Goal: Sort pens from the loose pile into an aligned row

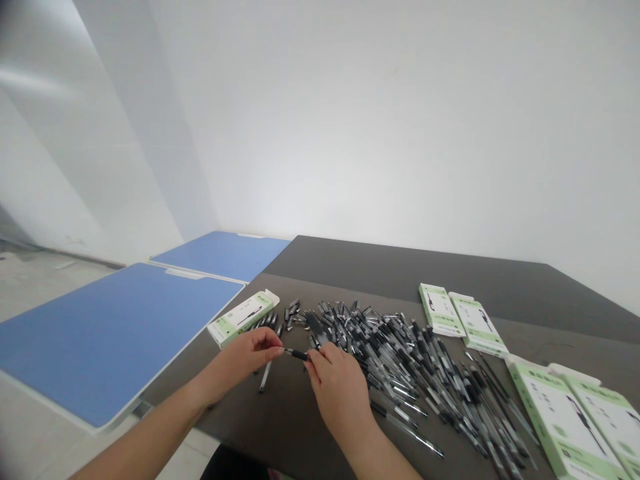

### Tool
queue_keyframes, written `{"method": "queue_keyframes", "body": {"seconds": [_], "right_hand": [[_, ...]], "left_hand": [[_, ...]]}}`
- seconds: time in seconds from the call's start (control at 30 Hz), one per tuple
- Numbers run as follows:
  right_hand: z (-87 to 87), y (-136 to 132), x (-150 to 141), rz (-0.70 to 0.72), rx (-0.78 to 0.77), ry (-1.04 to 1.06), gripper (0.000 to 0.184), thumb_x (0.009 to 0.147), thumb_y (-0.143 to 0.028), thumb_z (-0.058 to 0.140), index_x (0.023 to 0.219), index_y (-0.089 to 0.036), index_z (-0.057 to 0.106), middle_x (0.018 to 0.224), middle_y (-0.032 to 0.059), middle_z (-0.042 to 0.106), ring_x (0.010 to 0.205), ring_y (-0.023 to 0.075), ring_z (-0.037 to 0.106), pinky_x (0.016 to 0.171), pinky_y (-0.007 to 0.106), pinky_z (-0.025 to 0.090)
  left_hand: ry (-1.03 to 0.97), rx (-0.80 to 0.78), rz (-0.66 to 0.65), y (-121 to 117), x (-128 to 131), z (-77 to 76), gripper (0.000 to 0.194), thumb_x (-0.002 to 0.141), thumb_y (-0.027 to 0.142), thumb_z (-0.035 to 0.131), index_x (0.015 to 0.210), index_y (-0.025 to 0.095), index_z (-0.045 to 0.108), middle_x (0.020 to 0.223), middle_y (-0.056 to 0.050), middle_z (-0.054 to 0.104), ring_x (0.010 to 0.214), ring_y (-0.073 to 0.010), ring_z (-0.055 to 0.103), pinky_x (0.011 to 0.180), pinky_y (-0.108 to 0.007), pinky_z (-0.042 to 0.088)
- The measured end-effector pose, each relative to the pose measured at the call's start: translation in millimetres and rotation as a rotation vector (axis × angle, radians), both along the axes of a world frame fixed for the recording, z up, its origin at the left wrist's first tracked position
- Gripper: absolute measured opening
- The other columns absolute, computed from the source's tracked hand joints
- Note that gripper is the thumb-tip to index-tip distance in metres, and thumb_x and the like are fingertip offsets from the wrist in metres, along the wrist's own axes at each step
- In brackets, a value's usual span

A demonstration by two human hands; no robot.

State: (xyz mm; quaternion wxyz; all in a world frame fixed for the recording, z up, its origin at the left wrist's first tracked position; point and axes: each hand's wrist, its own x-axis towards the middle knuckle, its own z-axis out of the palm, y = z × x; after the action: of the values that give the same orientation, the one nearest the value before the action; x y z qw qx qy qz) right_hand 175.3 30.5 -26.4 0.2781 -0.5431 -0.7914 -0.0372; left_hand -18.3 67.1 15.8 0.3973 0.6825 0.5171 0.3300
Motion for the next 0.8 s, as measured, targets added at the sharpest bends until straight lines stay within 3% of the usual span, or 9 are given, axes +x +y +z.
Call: {"method": "queue_keyframes", "body": {"seconds": [0.17,0.3,0.43,0.53,0.67,0.8], "right_hand": [[-1.6,-1.1,-1.1,0.03,0.026,-0.016,0.021,0.088,-0.023,0.046,0.096,-0.021,0.065,0.082,0.0063,0.062,0.073,0.0197,0.056,0.067,0.032,0.04],[-5.4,0.1,0.0,0.101,-0.065,0.186,0.022,0.088,-0.024,0.045,0.097,-0.021,0.065,0.086,0.007,0.064,0.079,0.0195,0.058,0.072,0.031,0.042],[-6.1,0.3,-1.8,0.185,-0.327,0.525,0.024,0.085,-0.029,0.048,0.103,-0.02,0.061,0.075,0.0017,0.063,0.067,0.0155,0.057,0.062,0.026,0.042],[-4.3,-0.9,-5.5,0.276,-0.532,0.754,0.026,0.088,-0.035,0.042,0.096,-0.018,0.061,0.056,-0.0038,0.052,0.054,0.0121,0.049,0.053,0.023,0.037],[-1.2,-3.6,-8.3,0.359,-0.72,1.007,0.022,0.078,-0.036,0.058,0.09,-0.017,0.062,0.062,-0.0042,0.052,0.057,0.0097,0.046,0.052,0.021,0.035],[-3.1,-7.6,-10.5,0.41,-1.066,1.252,0.029,0.082,-0.043,0.05,0.081,-0.015,0.06,0.048,-0.008,0.038,0.04,0.0054,0.026,0.038,0.018,0.017]], "left_hand": [[-0.012,-0.046,-0.02,-1.1,1.1,-2.3,0.017,0.069,0.035,0.061,0.07,0.019,0.065,0.06,0.002,0.057,0.057,-0.013,0.047,0.052,-0.022,0.032],[-0.144,-0.095,-0.057,-6.5,4.2,-5.5,0.017,0.068,0.035,0.064,0.073,0.018,0.064,0.067,0.001,0.058,0.064,-0.014,0.05,0.059,-0.022,0.036],[-0.327,-0.153,-0.029,-14.1,8.2,-12.9,0.022,0.069,0.037,0.065,0.082,0.019,0.065,0.075,0.0,0.059,0.073,-0.0149,0.051,0.067,-0.023,0.039],[-0.473,-0.19,-0.011,-18.2,12.4,-20.9,0.022,0.07,0.038,0.065,0.083,0.02,0.066,0.083,-0.001,0.062,0.08,-0.0159,0.053,0.074,-0.025,0.04],[-0.561,-0.228,-0.003,-20.7,16.5,-28.3,0.024,0.072,0.039,0.064,0.085,0.019,0.068,0.089,-0.003,0.064,0.088,-0.0183,0.055,0.08,-0.028,0.04],[-0.573,-0.246,-0.041,-21.7,16.8,-28.2,0.023,0.075,0.037,0.062,0.084,0.018,0.069,0.087,-0.004,0.064,0.087,-0.0188,0.055,0.079,-0.028,0.041]]}}
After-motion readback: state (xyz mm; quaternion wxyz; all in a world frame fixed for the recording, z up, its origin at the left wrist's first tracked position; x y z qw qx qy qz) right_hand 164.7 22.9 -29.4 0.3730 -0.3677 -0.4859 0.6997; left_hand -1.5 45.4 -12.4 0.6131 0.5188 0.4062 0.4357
